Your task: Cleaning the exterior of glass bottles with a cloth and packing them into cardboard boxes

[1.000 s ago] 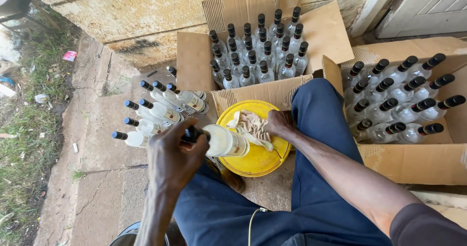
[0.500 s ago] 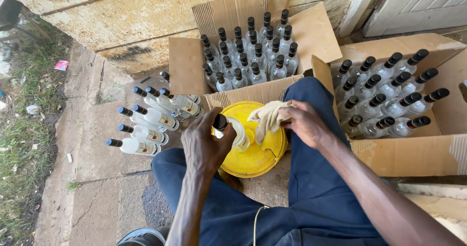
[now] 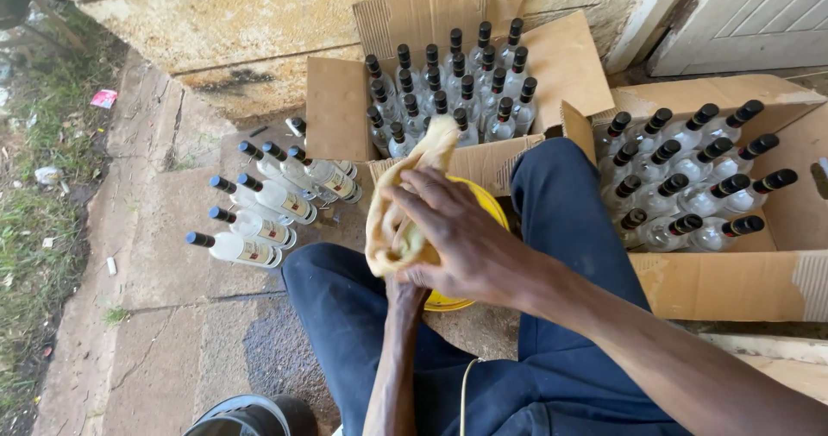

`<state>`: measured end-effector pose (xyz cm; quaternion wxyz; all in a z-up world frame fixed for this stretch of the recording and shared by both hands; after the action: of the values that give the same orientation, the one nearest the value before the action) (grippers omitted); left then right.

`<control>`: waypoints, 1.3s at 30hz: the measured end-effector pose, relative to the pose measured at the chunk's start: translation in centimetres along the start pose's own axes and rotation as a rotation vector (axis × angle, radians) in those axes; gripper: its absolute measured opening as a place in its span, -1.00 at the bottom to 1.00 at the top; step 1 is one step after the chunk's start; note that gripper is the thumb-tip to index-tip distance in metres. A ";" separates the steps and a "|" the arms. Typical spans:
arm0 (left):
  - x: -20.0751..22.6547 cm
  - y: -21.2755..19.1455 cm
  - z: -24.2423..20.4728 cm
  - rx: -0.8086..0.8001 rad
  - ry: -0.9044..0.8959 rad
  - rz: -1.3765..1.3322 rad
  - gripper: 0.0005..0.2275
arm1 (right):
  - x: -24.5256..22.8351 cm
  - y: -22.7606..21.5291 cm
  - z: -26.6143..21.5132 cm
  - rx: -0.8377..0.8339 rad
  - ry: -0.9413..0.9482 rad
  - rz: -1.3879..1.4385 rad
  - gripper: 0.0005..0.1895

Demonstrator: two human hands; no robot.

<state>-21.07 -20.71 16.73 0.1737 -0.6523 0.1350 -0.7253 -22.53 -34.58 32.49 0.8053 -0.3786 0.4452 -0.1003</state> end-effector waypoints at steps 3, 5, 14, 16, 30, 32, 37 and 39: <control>-0.6 -0.6 -0.2 0.001 -0.020 0.000 -0.23 | 4.1 4.4 1.5 0.086 0.053 0.065 -0.19; -1.0 -1.3 -0.3 0.009 -0.038 0.002 -0.23 | 5.7 5.2 2.1 0.199 0.079 0.173 -0.28; -3.3 -0.5 1.1 -0.009 -0.087 -0.014 -0.23 | 7.2 3.9 4.0 -0.232 0.259 0.947 -0.55; -4.8 0.3 1.7 -0.014 -0.097 -0.020 -0.23 | 6.7 3.1 4.4 -0.329 0.321 0.944 -0.48; -0.5 1.0 1.8 -0.076 -0.121 -0.055 -0.23 | 8.2 9.5 -1.5 0.633 0.228 0.155 -0.18; 0.0 1.0 1.3 -0.083 -0.129 -0.061 -0.23 | 8.8 8.8 -1.7 0.562 0.189 0.164 -0.18; 1.3 1.2 1.1 -0.108 -0.126 -0.074 -0.23 | 8.5 6.1 0.4 0.306 0.145 0.142 -0.22; 1.7 1.5 1.5 -0.117 -0.121 -0.081 -0.23 | 6.8 4.1 0.7 0.257 0.106 0.220 -0.22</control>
<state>-19.64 -22.76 17.76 0.1137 -0.7087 0.1400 -0.6820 -18.72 -34.74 25.46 0.8285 -0.2157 0.5092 -0.0876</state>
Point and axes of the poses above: each hand's wrist, its own z-axis towards the middle knuckle, its own y-axis out of the palm, x = y × z, the point moved 4 cm from there along z, towards the middle knuckle, and after that the axes turned 5 degrees about -x, right-handed, at the moved point
